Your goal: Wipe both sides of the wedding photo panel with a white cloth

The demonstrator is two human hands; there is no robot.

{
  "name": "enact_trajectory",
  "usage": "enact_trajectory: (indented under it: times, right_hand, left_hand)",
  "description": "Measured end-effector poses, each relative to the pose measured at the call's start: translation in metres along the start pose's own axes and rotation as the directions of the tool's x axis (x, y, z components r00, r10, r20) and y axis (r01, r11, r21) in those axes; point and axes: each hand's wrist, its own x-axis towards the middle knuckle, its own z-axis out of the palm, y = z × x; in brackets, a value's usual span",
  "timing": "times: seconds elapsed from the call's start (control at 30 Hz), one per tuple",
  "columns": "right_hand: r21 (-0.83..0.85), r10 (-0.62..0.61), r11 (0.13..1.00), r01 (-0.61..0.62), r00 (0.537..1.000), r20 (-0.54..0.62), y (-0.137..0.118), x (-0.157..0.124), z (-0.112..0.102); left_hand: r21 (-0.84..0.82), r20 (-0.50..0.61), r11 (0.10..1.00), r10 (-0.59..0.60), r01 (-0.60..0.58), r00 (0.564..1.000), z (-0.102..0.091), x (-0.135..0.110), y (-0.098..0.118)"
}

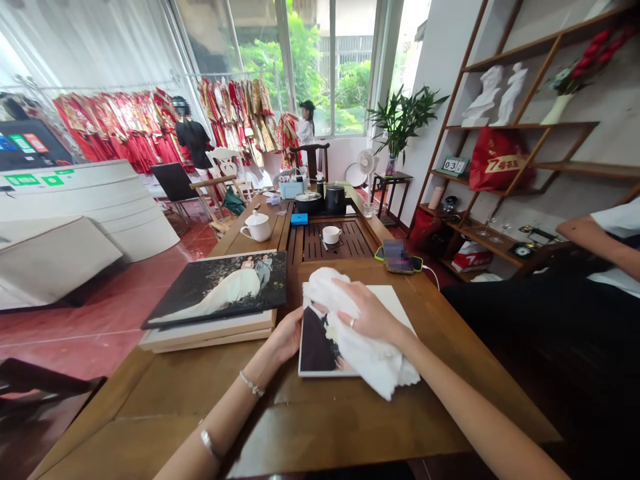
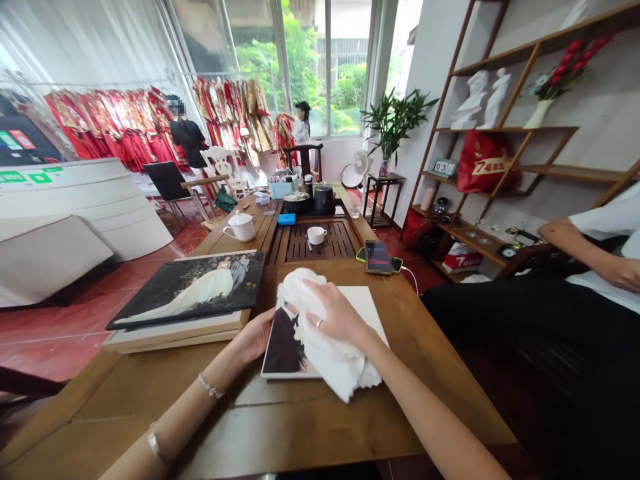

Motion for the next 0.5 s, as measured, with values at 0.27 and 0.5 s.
enact_trajectory:
  times: [0.27,0.5]
  right_hand:
    - [0.169,-0.279,0.954,0.248,0.942,0.189,-0.038,-0.023,0.001]
    - [-0.054,-0.028,0.998,0.032,0.997,0.078,-0.028,-0.024,-0.01]
  left_hand:
    - [-0.195,0.145,0.981,0.033,-0.004,0.989,-0.007,0.004,0.002]
    - [-0.22,0.13,0.975,0.007,0.022,0.992,-0.018,0.007,-0.001]
